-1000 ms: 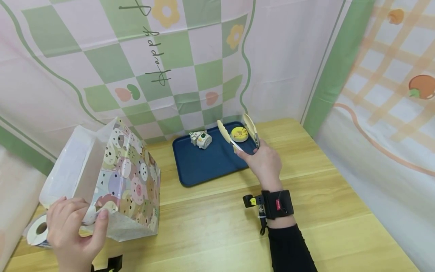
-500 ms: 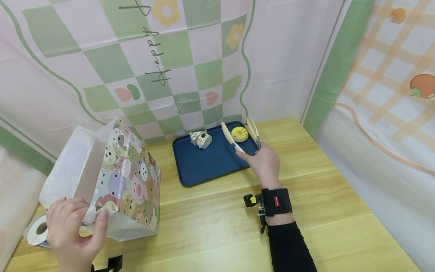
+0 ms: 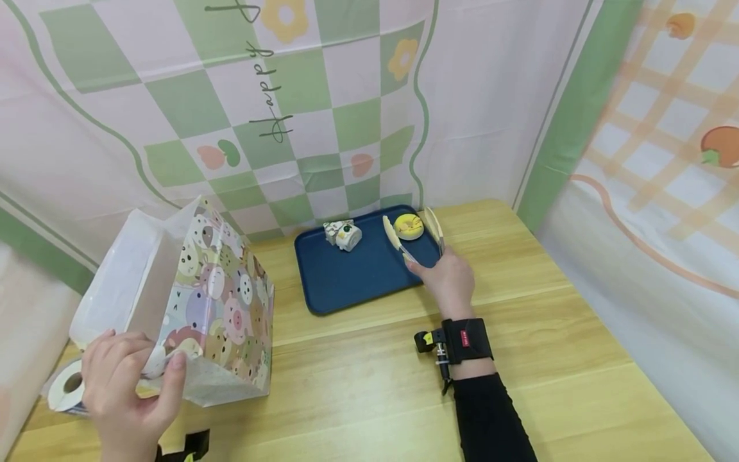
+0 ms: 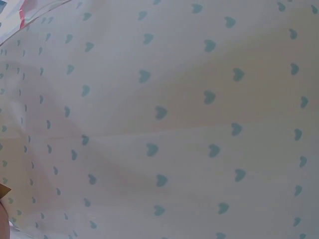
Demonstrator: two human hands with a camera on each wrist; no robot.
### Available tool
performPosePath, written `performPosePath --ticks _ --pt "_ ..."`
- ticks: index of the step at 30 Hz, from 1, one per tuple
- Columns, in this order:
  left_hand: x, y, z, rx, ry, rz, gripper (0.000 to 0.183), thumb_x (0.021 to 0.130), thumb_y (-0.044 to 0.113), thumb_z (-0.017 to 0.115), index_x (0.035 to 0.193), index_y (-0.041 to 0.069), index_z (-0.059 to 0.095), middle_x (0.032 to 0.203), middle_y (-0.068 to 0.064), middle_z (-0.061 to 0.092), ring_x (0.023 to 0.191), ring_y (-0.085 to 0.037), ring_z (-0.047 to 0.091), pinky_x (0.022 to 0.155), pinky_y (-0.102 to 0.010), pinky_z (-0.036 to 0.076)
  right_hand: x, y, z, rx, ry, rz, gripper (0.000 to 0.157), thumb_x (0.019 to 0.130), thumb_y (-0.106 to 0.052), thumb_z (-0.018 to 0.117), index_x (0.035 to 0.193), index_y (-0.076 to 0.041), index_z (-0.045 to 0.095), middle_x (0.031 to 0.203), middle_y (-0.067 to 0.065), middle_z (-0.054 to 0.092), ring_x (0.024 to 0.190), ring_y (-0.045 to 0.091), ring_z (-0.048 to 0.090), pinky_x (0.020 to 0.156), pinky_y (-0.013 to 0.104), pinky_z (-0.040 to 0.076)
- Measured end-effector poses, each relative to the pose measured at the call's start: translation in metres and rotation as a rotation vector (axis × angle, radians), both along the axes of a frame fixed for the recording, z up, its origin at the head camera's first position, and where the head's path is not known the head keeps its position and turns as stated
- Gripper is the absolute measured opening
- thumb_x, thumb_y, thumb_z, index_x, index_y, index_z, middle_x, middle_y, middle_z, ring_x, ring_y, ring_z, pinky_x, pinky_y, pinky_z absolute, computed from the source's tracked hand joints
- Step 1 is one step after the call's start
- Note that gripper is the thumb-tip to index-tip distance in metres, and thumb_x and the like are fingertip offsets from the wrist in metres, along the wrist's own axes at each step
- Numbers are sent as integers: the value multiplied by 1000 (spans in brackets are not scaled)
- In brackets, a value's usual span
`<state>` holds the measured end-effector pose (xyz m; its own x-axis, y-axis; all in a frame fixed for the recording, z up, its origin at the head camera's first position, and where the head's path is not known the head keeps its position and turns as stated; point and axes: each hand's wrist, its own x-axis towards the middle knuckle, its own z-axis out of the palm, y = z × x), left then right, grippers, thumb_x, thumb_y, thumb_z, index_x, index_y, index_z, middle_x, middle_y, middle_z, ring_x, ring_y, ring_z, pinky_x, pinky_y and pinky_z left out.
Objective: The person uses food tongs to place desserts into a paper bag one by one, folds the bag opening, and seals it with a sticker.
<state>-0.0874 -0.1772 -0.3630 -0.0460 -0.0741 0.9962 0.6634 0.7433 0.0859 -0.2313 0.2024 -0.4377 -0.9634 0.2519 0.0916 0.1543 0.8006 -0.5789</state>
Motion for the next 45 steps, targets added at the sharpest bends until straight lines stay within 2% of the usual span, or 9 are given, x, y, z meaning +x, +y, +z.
performPosePath --ticks 6,14,21,27,33,45 --pt "-1 0 0 0 -6 4 52 84 32 64 48 -1 46 47 -16 44 51 -32 41 77 -45 38 -3 0 -5 20 -3 5 81 75 -55 70 125 6 52 95 28 69 82 38 63 61 45 47" --pt "-1 0 1 3 -6 -2 52 84 32 64 49 -2 46 47 -16 45 52 -33 41 75 -47 37 -5 0 -9 40 -7 22 74 77 -53 68 115 10 57 105 33 64 90 44 60 66 52 48" --pt "-2 0 2 6 3 -1 52 84 32 64 49 -2 45 47 -16 44 51 -34 41 73 -49 37 -7 1 -7 25 -27 13 74 79 -52 67 119 9 56 109 33 63 90 42 60 67 52 47" --pt "-2 0 3 7 5 8 52 84 32 64 48 -2 45 46 -16 44 51 -33 40 72 -48 37 -7 1 -7 33 -45 11 70 80 -50 67 117 9 57 102 30 66 86 39 61 63 48 47" --pt "-1 0 3 8 3 5 52 83 32 64 48 -2 45 46 -16 44 51 -33 41 73 -48 37 -8 1 -9 37 -23 20 62 81 -46 68 113 7 60 94 26 70 81 37 62 60 46 46" --pt "-1 0 1 0 -8 7 52 83 31 64 48 -1 46 47 -16 45 51 -33 41 75 -48 37 -5 2 -9 1 -19 22 62 81 -46 67 117 5 59 94 25 70 81 37 62 63 46 45"
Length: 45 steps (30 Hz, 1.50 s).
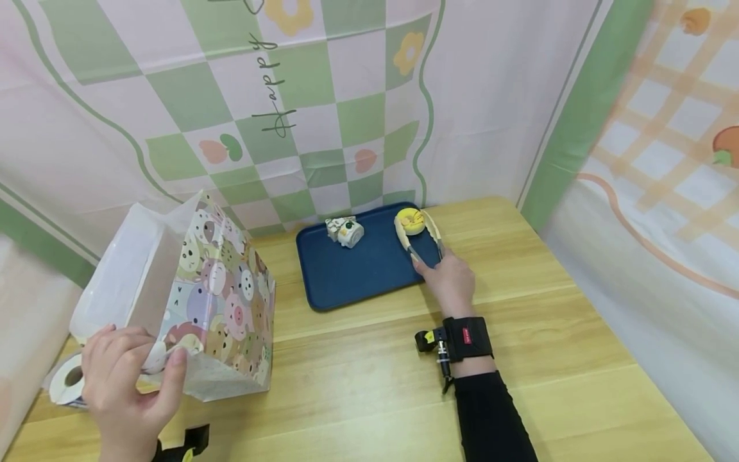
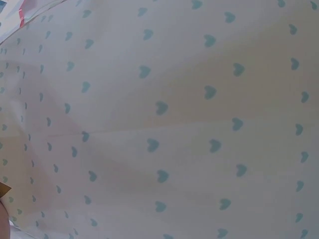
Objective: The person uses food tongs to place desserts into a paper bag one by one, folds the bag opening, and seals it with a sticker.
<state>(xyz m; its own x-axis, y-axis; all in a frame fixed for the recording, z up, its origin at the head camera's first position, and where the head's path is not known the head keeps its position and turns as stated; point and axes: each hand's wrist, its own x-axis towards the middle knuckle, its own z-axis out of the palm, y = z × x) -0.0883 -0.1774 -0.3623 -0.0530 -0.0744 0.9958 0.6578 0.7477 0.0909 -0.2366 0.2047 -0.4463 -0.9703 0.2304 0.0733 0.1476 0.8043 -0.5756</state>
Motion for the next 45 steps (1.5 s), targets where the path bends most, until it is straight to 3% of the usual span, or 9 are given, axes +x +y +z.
performPosePath --ticks 6,19,29,37,45 --pt "0 0 1 -1 2 0 52 83 32 64 48 -2 47 46 -15 45 51 -32 41 75 -46 38 1 0 3 -6 12 -5 60 81 -47 67 113 3 61 90 23 70 78 36 61 62 45 44" --pt "0 -1 -1 -6 -6 7 52 83 32 64 48 -1 47 47 -15 46 52 -32 41 78 -44 39 6 -6 17 -26 51 23 67 82 -49 66 124 2 57 96 25 69 82 36 60 64 46 44" --pt "1 -2 -1 -11 -11 8 52 84 32 64 48 -2 47 48 -16 46 52 -32 42 81 -44 39 11 -10 27 -12 71 42 65 82 -49 66 123 1 56 80 18 66 71 30 57 55 35 38" --pt "1 -2 -1 -12 -16 4 52 84 32 64 48 -2 47 48 -15 46 53 -32 42 81 -44 39 15 -15 36 -12 97 74 74 83 -50 64 136 0 48 92 23 69 80 33 58 61 40 40" --pt "1 -3 -2 -16 -20 7 52 84 33 64 49 -2 48 48 -16 47 53 -33 43 82 -44 39 20 -18 44 -4 134 91 75 83 -50 64 139 -4 46 83 19 67 75 31 58 57 36 38"
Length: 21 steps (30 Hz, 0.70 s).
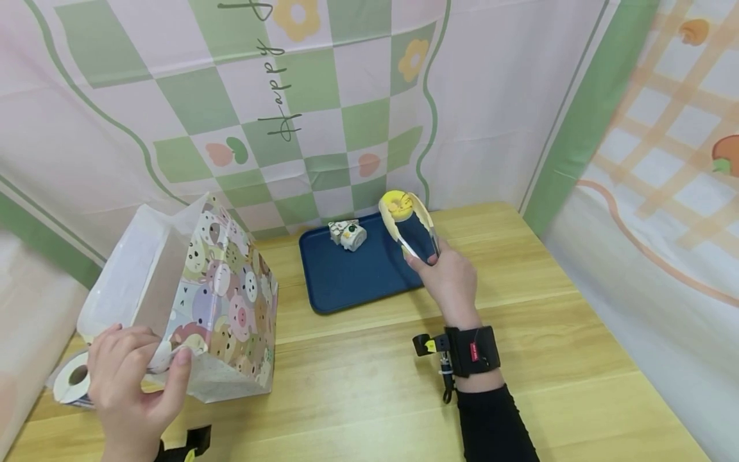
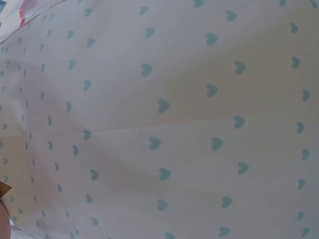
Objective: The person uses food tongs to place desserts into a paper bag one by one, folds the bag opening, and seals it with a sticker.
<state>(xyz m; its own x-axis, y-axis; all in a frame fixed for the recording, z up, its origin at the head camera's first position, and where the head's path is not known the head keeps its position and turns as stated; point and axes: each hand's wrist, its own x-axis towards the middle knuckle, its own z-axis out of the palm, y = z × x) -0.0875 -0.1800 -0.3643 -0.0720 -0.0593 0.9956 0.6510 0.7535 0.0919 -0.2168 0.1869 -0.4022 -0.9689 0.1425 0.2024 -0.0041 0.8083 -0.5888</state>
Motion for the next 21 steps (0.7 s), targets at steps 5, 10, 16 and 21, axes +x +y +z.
performPosePath --ticks 5,10,16,21 --pt "0 0 1 -2 3 0 52 84 32 64 49 -1 48 49 -15 47 53 -33 43 80 -44 39 3 -2 4 1 6 7 77 83 -50 65 141 -5 44 85 19 67 73 30 57 56 35 38" --pt "1 1 2 -1 5 -3 51 84 32 63 49 -1 47 49 -15 46 54 -33 43 81 -44 39 6 -3 8 6 11 15 78 82 -52 64 141 -5 44 88 19 68 74 31 57 56 35 37" --pt "1 2 3 1 11 -9 51 84 31 64 48 -1 47 48 -15 46 53 -33 43 79 -44 38 10 -6 16 -1 22 21 76 82 -52 65 139 -4 46 92 19 67 73 30 56 56 35 36" --pt "1 2 3 0 3 -13 51 84 31 64 48 -1 47 49 -14 46 54 -33 43 80 -44 38 14 -9 21 8 28 31 80 82 -55 63 141 -5 44 93 20 68 74 31 57 55 34 36"
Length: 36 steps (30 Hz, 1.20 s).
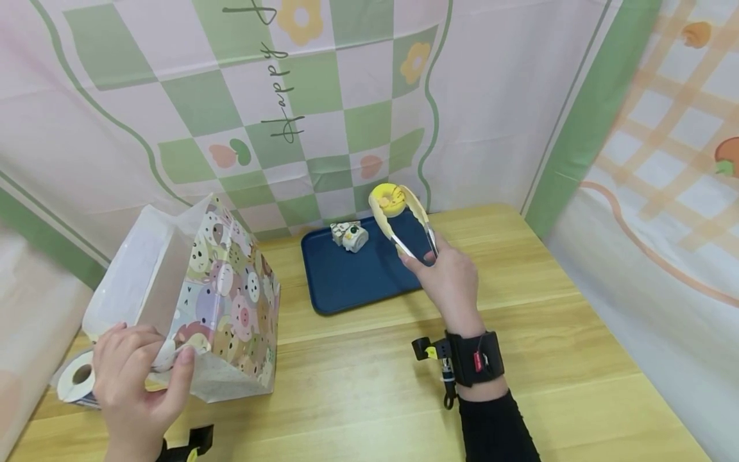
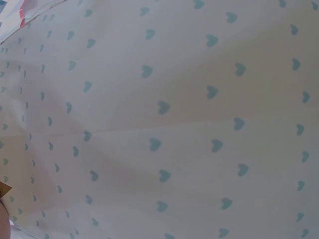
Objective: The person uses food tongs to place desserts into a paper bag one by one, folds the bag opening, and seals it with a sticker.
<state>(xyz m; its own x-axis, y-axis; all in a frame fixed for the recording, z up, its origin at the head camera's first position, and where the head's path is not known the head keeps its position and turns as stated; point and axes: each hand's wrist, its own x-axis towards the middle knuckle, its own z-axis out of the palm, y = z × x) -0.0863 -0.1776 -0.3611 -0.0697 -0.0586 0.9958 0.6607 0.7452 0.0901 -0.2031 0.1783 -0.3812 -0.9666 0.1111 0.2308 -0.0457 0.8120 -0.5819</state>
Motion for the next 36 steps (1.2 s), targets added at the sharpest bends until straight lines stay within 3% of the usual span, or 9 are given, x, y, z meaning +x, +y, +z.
performPosePath --ticks 21,29,36 --pt "2 -1 -2 -22 -42 8 51 85 32 62 49 -1 48 49 -14 48 54 -33 44 77 -47 37 12 -14 13 11 67 64 68 81 -52 66 130 -7 54 91 18 71 74 30 59 58 38 38" --pt "0 0 0 -7 -9 4 50 83 31 64 48 -2 48 48 -15 47 53 -33 43 77 -47 38 18 -23 15 63 109 88 65 80 -57 64 121 -7 57 86 15 71 69 28 60 56 38 42" --pt "0 1 1 1 10 1 50 83 31 64 48 -2 48 48 -15 46 53 -33 43 75 -47 38 23 -29 20 47 106 115 59 79 -58 65 112 -10 58 85 12 70 68 26 58 57 38 41"
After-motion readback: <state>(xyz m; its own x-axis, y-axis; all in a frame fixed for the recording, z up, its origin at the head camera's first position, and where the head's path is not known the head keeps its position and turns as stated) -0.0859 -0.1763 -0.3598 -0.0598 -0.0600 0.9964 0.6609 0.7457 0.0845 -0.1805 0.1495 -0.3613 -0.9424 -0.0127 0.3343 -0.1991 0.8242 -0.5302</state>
